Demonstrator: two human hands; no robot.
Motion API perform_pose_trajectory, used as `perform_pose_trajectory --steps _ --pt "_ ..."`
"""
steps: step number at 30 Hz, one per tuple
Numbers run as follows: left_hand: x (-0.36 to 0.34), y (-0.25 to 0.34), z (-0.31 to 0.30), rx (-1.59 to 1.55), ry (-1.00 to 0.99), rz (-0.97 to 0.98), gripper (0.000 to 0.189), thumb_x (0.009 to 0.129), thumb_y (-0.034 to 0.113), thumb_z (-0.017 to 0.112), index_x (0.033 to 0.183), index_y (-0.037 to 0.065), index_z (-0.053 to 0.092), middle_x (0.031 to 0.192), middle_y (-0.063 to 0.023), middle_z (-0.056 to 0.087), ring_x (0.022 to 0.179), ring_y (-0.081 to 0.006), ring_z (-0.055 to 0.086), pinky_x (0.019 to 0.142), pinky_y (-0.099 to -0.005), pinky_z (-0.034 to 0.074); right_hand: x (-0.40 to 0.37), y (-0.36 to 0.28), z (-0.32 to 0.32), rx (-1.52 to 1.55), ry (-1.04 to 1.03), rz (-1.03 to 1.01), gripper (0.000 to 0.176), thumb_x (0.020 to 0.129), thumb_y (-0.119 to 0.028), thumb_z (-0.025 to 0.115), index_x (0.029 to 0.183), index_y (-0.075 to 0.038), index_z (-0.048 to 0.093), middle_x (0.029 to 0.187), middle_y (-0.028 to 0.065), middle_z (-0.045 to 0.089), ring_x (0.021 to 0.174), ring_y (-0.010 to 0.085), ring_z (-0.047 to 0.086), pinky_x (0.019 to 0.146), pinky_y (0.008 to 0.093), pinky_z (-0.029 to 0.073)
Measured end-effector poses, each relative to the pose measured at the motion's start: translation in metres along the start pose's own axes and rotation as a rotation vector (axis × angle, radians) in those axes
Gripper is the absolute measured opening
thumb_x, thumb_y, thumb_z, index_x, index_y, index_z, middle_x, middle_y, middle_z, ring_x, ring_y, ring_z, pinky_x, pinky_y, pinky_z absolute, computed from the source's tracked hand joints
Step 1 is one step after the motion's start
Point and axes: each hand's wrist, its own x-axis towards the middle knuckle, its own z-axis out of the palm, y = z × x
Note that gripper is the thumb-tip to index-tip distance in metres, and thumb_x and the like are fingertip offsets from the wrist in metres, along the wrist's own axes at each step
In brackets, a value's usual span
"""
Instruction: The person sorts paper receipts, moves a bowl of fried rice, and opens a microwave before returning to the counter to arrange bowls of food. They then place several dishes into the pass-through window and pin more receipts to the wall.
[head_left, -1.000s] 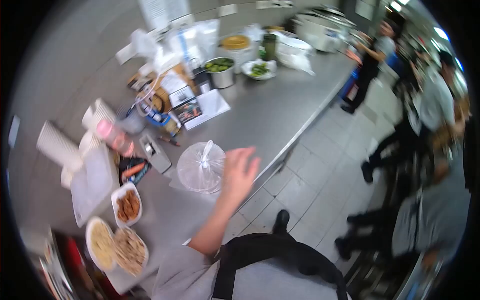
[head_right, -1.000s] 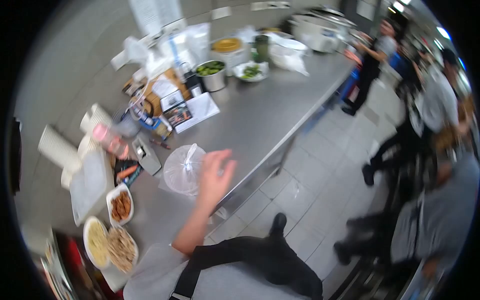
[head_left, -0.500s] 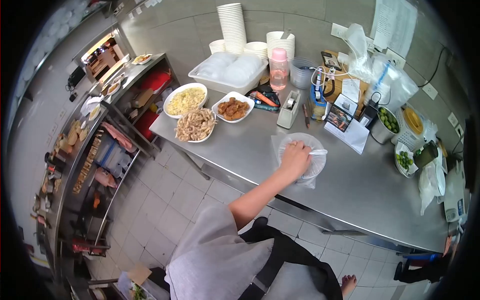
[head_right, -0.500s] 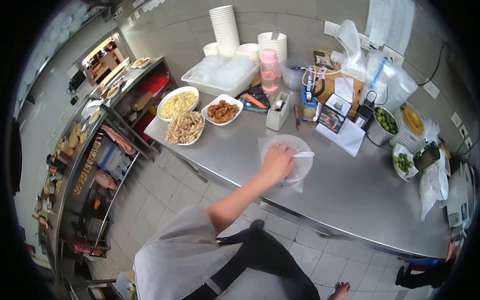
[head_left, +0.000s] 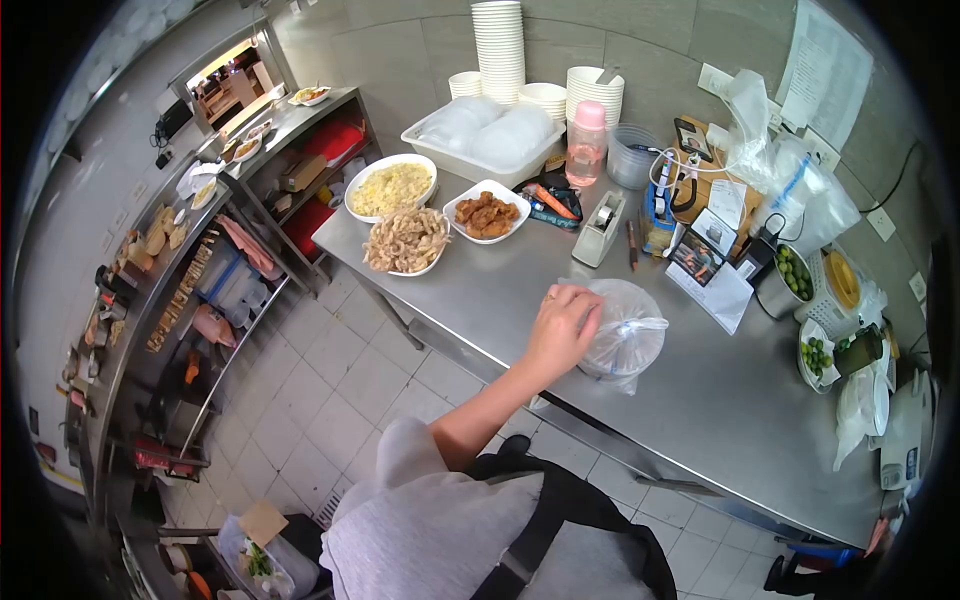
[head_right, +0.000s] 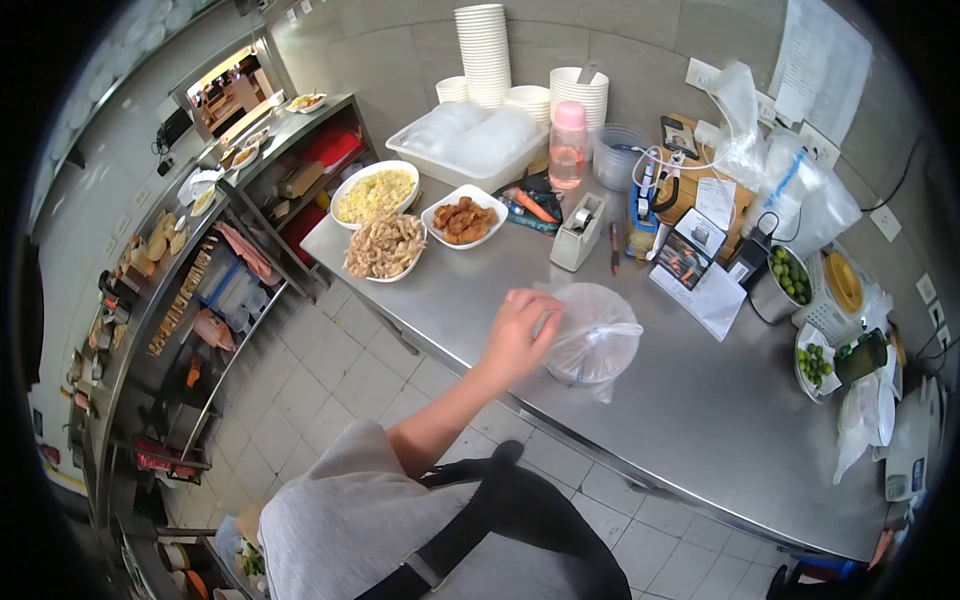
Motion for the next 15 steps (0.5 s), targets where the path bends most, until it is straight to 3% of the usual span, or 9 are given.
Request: perform_pose_trajectory --steps 10,14,15 --pt "0.013 0.018 0.034 -0.170 -0.016 0.055 0.009 0.067 0.002 0.055 0.076 0.003 0.055 0.079 -0.0089 0.052 0.078 -0.0272 0.048 0.068 -0.0351 0.038 -0.004 0.030 0.010 -0.157 -0.031 -0.064 0.023 0.075 -0.026 0.050 0.077 -0.003 0.054 0.065 0.0102 0.055 0.058 0.0204 0.055 0.048 0.0324 0.044" --pt "0.034 0.034 0.059 -0.239 -0.127 0.134 0.007 0.067 0.005 0.059 0.072 0.005 0.055 0.069 -0.0081 0.053 0.069 -0.0258 0.049 0.063 -0.0345 0.037 0.020 0.116 0.052 -0.541 0.131 -0.369 0.024 0.075 -0.026 0.050 0.074 -0.003 0.055 0.063 0.0105 0.056 0.058 0.0204 0.056 0.048 0.0326 0.044" --pt "0.049 0.053 0.063 -0.272 -0.199 0.149 0.006 0.067 0.006 0.060 0.071 0.005 0.055 0.066 -0.0076 0.053 0.066 -0.0253 0.049 0.061 -0.0343 0.037 0.001 0.083 0.029 -0.318 0.176 -0.159 0.024 0.075 -0.026 0.050 0.069 -0.003 0.055 0.059 0.0100 0.055 0.054 0.0201 0.055 0.048 0.0324 0.044"
